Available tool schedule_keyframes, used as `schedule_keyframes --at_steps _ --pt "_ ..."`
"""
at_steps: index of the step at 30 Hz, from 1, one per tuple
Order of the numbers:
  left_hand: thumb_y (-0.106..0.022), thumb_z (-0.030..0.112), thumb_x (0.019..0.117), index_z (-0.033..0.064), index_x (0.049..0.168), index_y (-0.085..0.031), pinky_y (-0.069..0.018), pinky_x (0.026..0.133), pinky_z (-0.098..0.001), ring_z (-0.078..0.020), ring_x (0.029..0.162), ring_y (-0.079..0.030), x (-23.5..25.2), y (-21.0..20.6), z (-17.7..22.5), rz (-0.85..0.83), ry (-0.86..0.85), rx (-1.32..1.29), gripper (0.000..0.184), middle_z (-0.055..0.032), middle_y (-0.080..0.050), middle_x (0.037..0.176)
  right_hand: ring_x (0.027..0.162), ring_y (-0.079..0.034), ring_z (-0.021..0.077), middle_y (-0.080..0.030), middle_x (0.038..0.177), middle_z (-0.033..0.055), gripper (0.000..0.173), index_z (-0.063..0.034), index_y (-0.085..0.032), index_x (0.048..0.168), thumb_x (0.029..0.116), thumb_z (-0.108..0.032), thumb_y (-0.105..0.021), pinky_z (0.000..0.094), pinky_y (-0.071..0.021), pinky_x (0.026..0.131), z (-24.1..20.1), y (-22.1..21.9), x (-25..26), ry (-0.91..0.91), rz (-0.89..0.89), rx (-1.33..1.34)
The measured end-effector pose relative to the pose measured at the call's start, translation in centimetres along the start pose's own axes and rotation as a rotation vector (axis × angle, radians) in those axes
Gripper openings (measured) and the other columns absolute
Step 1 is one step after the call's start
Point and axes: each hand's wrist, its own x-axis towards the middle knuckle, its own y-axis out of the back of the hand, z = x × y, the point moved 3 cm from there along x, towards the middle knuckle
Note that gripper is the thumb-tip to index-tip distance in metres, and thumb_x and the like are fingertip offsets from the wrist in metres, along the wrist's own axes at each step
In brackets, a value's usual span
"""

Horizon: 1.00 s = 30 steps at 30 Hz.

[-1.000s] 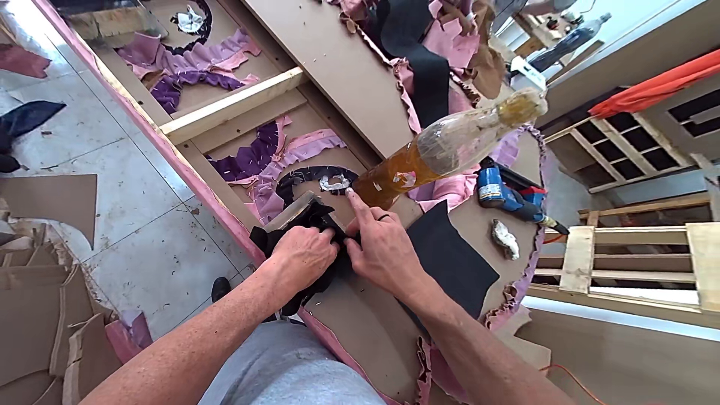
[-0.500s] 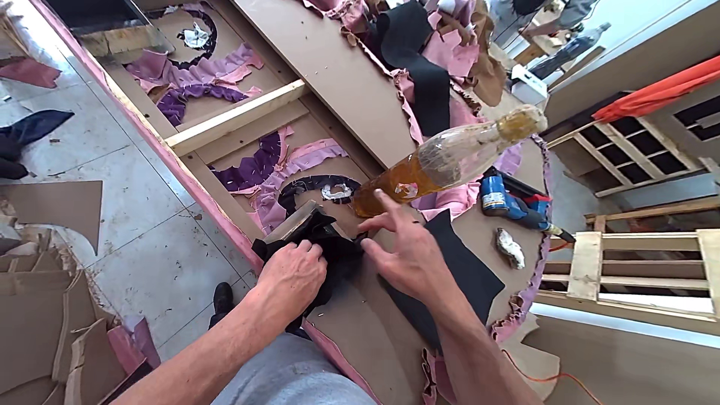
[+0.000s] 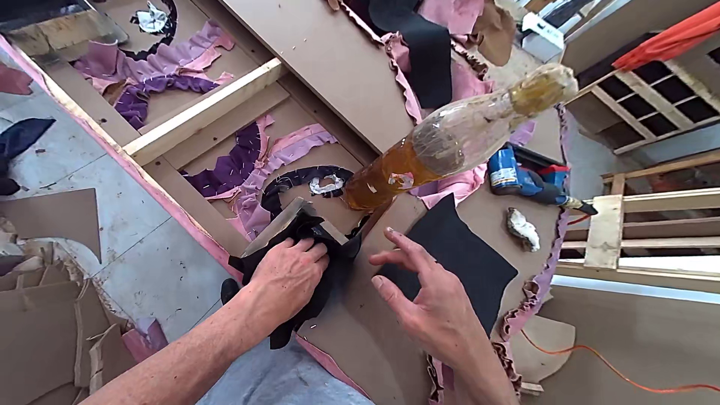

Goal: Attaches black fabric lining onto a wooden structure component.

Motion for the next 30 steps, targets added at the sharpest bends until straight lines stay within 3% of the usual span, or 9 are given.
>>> schedule_keyframes --at_steps 7,11,16,22,25,30 --pt "-0.067 0.005 0.0889 0.0108 0.106 -0.076 -0.0558 0.089 -0.0449 -0.0266 0.116 -0.065 -0.3 0.0 0.1 0.007 0.040 -0.003 0.020 -0.0051 -0.070 0.120 0.101 -0.065 0.0182 -0.073 0.111 -0.0026 0.063 -0.0110 -0.050 0.151 0.0940 -0.035 -0.062 0.0408 -0.0550 0.080 -2.5 -1.7 1.6 0.035 0.144 -0.103" --pt "-0.068 0.006 0.0885 0.0118 0.108 -0.075 -0.0549 0.090 -0.0449 -0.0270 0.119 -0.063 -0.2 0.1 0.2 -0.050 0.041 -0.015 0.022 -0.0056 -0.068 0.124 0.086 -0.062 0.0150 -0.069 0.096 -0.0028 0.065 -0.0072 -0.051 0.149 0.0921 -0.037 -0.062 0.0366 -0.0526 0.070 -2.3 -2.0 0.6 -0.016 0.220 -0.119" --pt "-0.069 0.006 0.0872 0.0132 0.108 -0.075 -0.0555 0.089 -0.0444 -0.0265 0.117 -0.064 0.1 0.1 0.0 -0.035 0.041 -0.001 0.023 -0.0054 -0.070 0.122 0.082 -0.062 0.0113 -0.070 0.093 -0.0064 0.064 -0.0097 -0.054 0.146 0.0905 -0.041 -0.063 0.0333 -0.0539 0.068 -1.7 -3.1 -0.7 -0.073 0.237 -0.125" --pt "-0.066 0.007 0.0908 0.0108 0.105 -0.075 -0.0557 0.089 -0.0448 -0.0272 0.118 -0.064 0.6 0.1 0.4 -0.071 0.104 -0.014 0.017 -0.0069 -0.070 0.120 0.082 -0.066 0.0249 -0.070 0.100 0.0048 0.085 -0.0059 -0.045 0.153 0.0839 -0.048 -0.071 0.0465 -0.0557 0.067 -1.8 -5.4 0.5 -0.163 0.185 -0.228" --pt "-0.066 0.006 0.0906 0.0094 0.107 -0.075 -0.0544 0.093 -0.0465 -0.0282 0.123 -0.061 0.5 0.2 0.2 -0.108 0.103 -0.041 0.019 -0.0078 -0.068 0.125 0.078 -0.065 0.0268 -0.069 0.096 0.0074 0.083 -0.0027 -0.045 0.152 0.0838 -0.042 -0.072 0.0456 -0.0547 0.065 -1.9 -6.7 1.0 -0.123 0.277 -0.283" --pt "-0.064 0.007 0.0928 0.0124 0.115 -0.074 -0.0542 0.094 -0.0453 -0.0260 0.123 -0.062 -0.3 -0.2 0.3 -0.056 0.114 -0.064 0.025 -0.0051 -0.067 0.130 0.067 -0.064 0.0199 -0.069 0.087 0.0052 0.060 -0.0033 -0.054 0.146 0.0884 -0.016 -0.067 0.0405 -0.0540 0.058 -1.6 -7.2 1.4 -0.039 0.396 -0.163"
